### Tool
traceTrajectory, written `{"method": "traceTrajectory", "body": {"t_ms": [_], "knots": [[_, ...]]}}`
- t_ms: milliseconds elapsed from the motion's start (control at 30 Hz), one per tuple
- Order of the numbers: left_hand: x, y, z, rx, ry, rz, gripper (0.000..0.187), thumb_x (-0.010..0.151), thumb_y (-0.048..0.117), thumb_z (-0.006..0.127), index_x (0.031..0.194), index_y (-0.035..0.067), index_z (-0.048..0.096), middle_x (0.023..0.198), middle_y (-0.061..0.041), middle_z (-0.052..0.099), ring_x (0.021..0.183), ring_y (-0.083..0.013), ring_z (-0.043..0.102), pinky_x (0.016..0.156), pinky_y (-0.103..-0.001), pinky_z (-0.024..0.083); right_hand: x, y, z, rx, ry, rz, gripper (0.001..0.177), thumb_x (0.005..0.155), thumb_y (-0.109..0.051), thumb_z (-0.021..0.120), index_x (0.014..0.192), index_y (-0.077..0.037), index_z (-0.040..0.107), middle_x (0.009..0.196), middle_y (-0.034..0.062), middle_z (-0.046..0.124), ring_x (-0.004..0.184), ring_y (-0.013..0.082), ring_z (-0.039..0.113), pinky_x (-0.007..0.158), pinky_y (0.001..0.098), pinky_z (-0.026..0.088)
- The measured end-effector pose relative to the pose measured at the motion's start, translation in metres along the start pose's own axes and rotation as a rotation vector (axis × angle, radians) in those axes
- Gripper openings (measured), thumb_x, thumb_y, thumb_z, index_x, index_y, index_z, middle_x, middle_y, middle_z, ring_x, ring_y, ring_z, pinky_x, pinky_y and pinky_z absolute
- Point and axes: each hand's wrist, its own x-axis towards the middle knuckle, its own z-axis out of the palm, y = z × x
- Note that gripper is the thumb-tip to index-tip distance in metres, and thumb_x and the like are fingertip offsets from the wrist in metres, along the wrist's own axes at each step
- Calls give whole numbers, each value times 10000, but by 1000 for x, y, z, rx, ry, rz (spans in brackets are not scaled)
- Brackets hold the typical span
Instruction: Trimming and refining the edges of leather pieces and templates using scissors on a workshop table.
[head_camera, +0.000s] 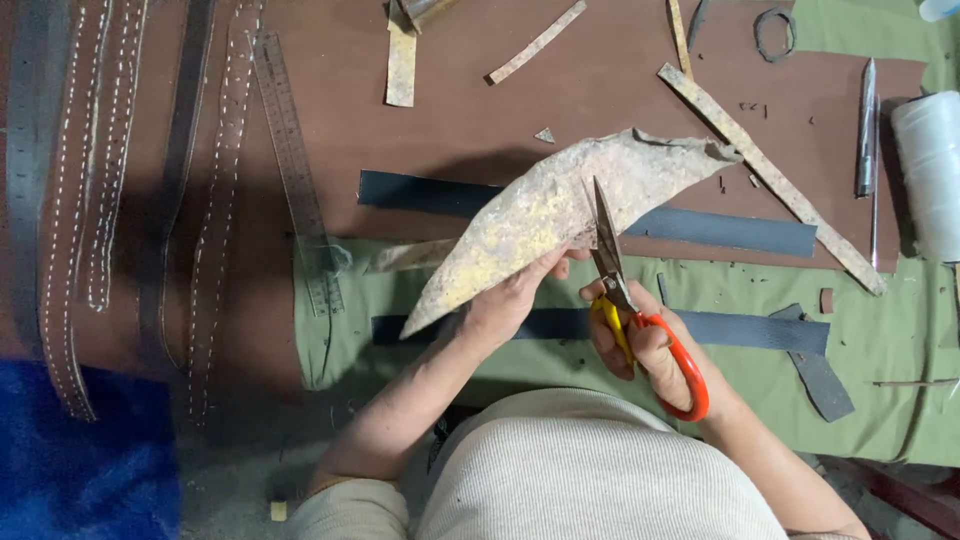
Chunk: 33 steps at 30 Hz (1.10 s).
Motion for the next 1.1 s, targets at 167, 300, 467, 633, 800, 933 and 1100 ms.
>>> {"method": "traceTrajectory", "body": {"t_ms": [167,300,467,633,800,933,1100], "knots": [[-3,17,1,205,6,48,336,1139,220,457,1274,5,676,1007,-85,646,993,-149,571,1033,-287,404,-3,5,0,24,26,-5,894,852,-719,551,1421,-36,453,846,146,602,548,138,560,488,246,520],[8,-23,-6,4,89,109,255,1151,158,447,1178,20,660,1032,-76,597,1027,-144,545,1034,-284,453,-7,0,-1,-13,8,32,984,779,-781,594,1387,-14,480,889,123,622,610,101,570,524,213,510],[5,-13,-12,309,73,386,225,1130,146,479,1064,45,668,975,-51,579,1001,-135,545,1040,-278,436,-10,-5,-3,-4,-4,82,986,755,-769,627,1400,-41,467,850,97,611,593,95,546,522,221,509],[5,-5,-23,945,190,649,145,1078,132,572,1018,72,690,883,-40,578,945,-177,580,1013,-331,441,-11,-15,-9,-163,-30,57,797,825,-607,653,1382,-52,520,780,43,594,559,92,523,504,218,492],[-1,73,-27,551,427,354,407,1030,341,617,705,130,742,669,-40,660,653,-147,611,826,-273,492,-41,-8,-18,-544,134,-4,483,765,-144,837,1226,-91,704,560,7,558,468,116,512,491,247,479],[-11,94,-22,518,92,289,238,964,105,616,727,90,617,650,-7,611,592,-142,572,627,-324,482,-51,-22,-30,-299,321,-277,400,889,-9,666,1268,-40,541,1016,130,643,886,219,720,768,256,645],[-1,117,13,451,-185,321,185,929,106,665,1068,-8,706,1104,-106,756,1047,-235,723,983,-338,567,-11,-87,-26,-640,334,-467,573,947,-26,647,1441,17,359,1393,293,576,1287,384,666,982,342,630]]}}
